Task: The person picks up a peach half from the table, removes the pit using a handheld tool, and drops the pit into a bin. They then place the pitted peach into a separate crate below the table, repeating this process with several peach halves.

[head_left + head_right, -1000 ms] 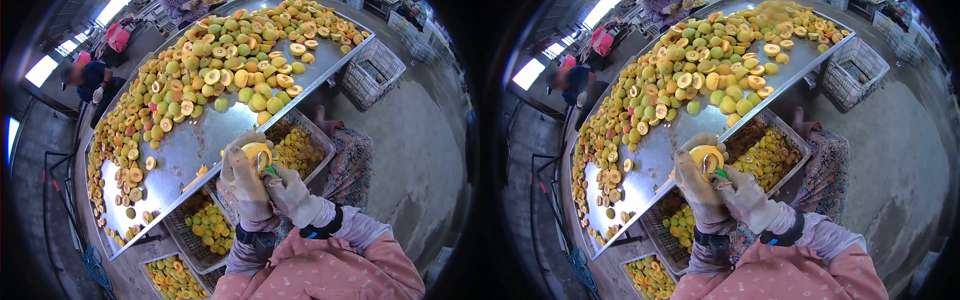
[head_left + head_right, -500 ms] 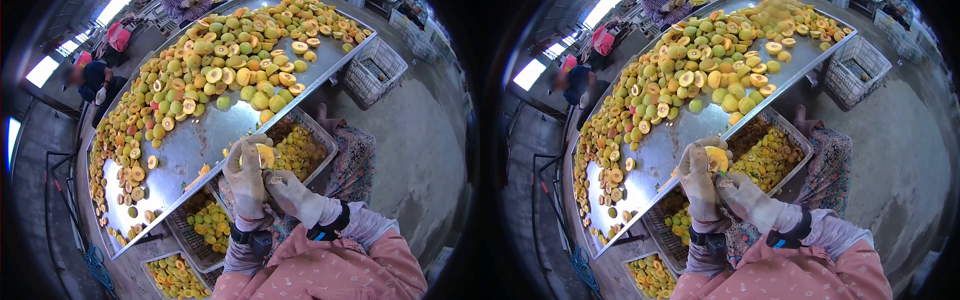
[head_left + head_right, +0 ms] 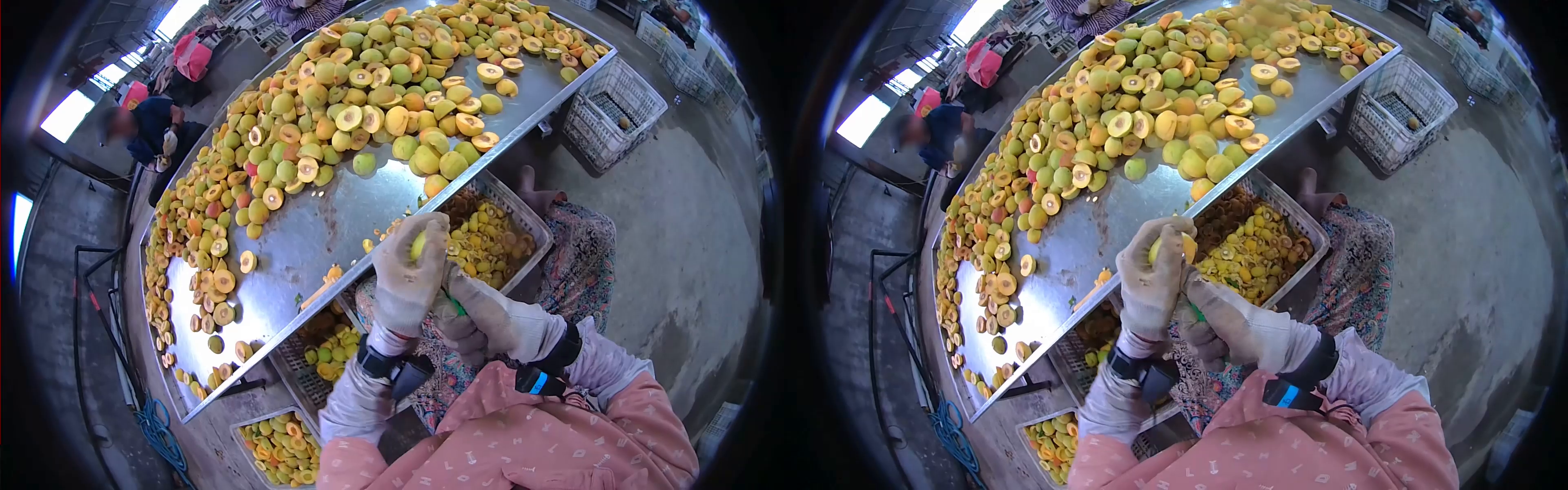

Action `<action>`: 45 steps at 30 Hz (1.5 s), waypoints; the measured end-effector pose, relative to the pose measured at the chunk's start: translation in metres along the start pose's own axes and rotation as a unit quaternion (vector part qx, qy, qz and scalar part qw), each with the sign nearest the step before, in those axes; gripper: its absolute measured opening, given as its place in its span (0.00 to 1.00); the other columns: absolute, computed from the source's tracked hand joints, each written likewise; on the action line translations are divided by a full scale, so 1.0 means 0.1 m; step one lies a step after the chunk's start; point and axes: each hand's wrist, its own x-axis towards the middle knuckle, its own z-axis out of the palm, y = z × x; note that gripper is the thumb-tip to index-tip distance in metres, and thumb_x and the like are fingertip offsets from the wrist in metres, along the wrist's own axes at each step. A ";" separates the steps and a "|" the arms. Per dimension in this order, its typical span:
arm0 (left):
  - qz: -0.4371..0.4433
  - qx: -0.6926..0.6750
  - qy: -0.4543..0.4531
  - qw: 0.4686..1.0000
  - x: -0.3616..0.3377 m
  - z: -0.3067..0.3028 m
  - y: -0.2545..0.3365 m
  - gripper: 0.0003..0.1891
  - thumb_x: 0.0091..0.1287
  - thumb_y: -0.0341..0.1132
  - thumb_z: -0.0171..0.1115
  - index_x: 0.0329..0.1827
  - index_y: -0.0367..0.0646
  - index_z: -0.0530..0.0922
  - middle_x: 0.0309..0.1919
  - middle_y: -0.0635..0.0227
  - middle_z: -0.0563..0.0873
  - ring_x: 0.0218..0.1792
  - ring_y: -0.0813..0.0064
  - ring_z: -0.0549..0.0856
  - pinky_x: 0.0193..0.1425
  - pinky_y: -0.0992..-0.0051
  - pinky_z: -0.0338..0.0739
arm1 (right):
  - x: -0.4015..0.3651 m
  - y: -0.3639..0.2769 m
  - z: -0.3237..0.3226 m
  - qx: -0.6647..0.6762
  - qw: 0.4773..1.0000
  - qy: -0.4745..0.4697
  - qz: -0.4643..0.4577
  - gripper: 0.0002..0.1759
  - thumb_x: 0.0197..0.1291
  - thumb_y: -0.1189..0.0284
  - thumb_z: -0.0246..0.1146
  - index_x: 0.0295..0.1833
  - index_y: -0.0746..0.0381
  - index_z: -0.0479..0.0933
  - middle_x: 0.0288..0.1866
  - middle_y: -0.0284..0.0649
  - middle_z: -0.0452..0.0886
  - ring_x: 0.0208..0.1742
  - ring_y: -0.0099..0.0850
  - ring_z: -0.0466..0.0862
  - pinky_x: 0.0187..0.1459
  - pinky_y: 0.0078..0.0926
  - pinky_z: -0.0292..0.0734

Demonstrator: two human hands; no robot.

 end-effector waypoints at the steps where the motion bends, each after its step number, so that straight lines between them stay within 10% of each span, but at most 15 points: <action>1: 0.071 0.077 -0.020 0.994 0.02 -0.01 0.01 0.16 0.76 0.39 0.54 0.46 0.34 0.83 0.35 0.67 0.87 0.33 0.81 0.82 0.40 0.79 0.76 | 0.00 0.00 -0.02 0.000 1.000 0.002 0.003 0.32 0.71 0.34 0.43 0.30 0.51 0.63 0.18 0.26 0.61 0.16 0.21 0.61 0.20 0.25 0.60; 4: 0.076 0.051 -0.061 0.994 0.10 -0.07 -0.05 0.15 0.76 0.38 0.54 0.46 0.33 0.82 0.35 0.66 0.87 0.33 0.81 0.82 0.40 0.78 0.78 | 0.07 0.04 -0.07 0.084 0.995 -0.028 0.044 0.33 0.72 0.35 0.43 0.29 0.53 0.64 0.19 0.26 0.61 0.16 0.21 0.61 0.20 0.26 0.62; 9: -0.226 -0.270 -0.008 0.936 -0.04 0.09 0.12 0.21 0.78 0.44 0.48 0.48 0.31 0.80 0.38 0.59 0.88 0.35 0.78 0.85 0.41 0.78 0.80 | 0.08 0.02 -0.09 -0.191 0.978 0.055 -0.062 0.33 0.72 0.35 0.43 0.33 0.55 0.65 0.21 0.25 0.61 0.17 0.20 0.61 0.19 0.22 0.60; 13: 0.019 -0.055 0.007 0.998 -0.05 0.10 -0.10 0.21 0.78 0.45 0.50 0.50 0.32 0.80 0.41 0.57 0.87 0.38 0.73 0.86 0.45 0.72 0.82 | -0.03 -0.06 -0.04 -0.056 0.998 -0.018 -0.006 0.33 0.71 0.34 0.43 0.32 0.53 0.64 0.21 0.23 0.60 0.17 0.19 0.59 0.18 0.19 0.57; 19: -0.197 -0.429 0.021 0.881 -0.12 0.22 -0.08 0.25 0.78 0.50 0.46 0.52 0.33 0.79 0.41 0.56 0.86 0.37 0.71 0.86 0.43 0.70 0.83 | 0.02 -0.04 -0.03 0.048 0.997 -0.057 0.031 0.30 0.71 0.34 0.43 0.32 0.48 0.63 0.21 0.20 0.56 0.18 0.15 0.54 0.20 0.16 0.52; 29: -0.215 -0.333 0.010 0.918 -0.17 0.13 -0.04 0.29 0.77 0.54 0.45 0.53 0.32 0.78 0.39 0.55 0.86 0.35 0.68 0.86 0.41 0.69 0.84 | 0.15 0.03 -0.21 0.079 0.985 -0.110 0.103 0.31 0.71 0.33 0.41 0.29 0.48 0.62 0.20 0.19 0.56 0.16 0.14 0.55 0.16 0.16 0.50; 36: -0.313 -0.375 0.187 0.852 -0.42 0.02 -0.18 0.28 0.77 0.55 0.47 0.52 0.34 0.78 0.41 0.56 0.86 0.35 0.68 0.86 0.41 0.70 0.85 | 0.28 0.22 -0.10 0.095 0.987 -0.049 0.119 0.26 0.73 0.41 0.49 0.35 0.52 0.68 0.19 0.20 0.60 0.15 0.15 0.57 0.16 0.16 0.53; 38: -0.228 -0.378 0.353 0.825 -0.58 -0.21 -0.47 0.25 0.78 0.53 0.51 0.52 0.34 0.78 0.44 0.55 0.85 0.40 0.70 0.86 0.45 0.70 0.85 | 0.41 0.38 -0.17 -0.213 0.968 -0.014 -0.136 0.21 0.74 0.50 0.50 0.37 0.55 0.71 0.21 0.23 0.66 0.17 0.18 0.64 0.18 0.18 0.59; 40: -0.149 -0.012 0.296 0.943 -0.82 -0.59 -0.55 0.22 0.75 0.48 0.59 0.51 0.32 0.78 0.46 0.55 0.84 0.46 0.69 0.85 0.53 0.70 0.82 | 0.48 0.41 -0.31 -0.197 0.978 -0.002 -0.066 0.17 0.72 0.57 0.50 0.36 0.58 0.73 0.22 0.28 0.69 0.19 0.20 0.68 0.21 0.19 0.63; 42: -0.214 0.031 0.410 0.886 -1.06 -1.08 -0.72 0.21 0.75 0.45 0.61 0.55 0.32 0.78 0.49 0.59 0.82 0.48 0.66 0.84 0.57 0.71 0.80 | 0.50 0.38 -0.36 -0.167 0.981 0.019 -0.094 0.19 0.72 0.56 0.51 0.33 0.58 0.72 0.21 0.30 0.68 0.19 0.20 0.66 0.20 0.20 0.62; 44: -0.274 0.574 0.362 0.681 -1.22 -1.31 -0.88 0.16 0.70 0.38 0.65 0.54 0.34 0.81 0.58 0.56 0.78 0.55 0.64 0.79 0.61 0.68 0.78 | 0.51 0.28 -0.40 -0.175 0.983 0.049 -0.019 0.21 0.72 0.54 0.51 0.32 0.58 0.71 0.21 0.30 0.66 0.17 0.20 0.64 0.18 0.21 0.60; 45: -0.194 0.600 0.398 0.667 -1.18 -1.23 -0.96 0.22 0.69 0.38 0.65 0.62 0.36 0.77 0.61 0.57 0.75 0.57 0.64 0.77 0.62 0.67 0.76 | 0.52 0.27 -0.39 -0.151 0.988 0.031 -0.023 0.21 0.72 0.53 0.50 0.33 0.58 0.71 0.20 0.29 0.66 0.17 0.20 0.64 0.17 0.21 0.59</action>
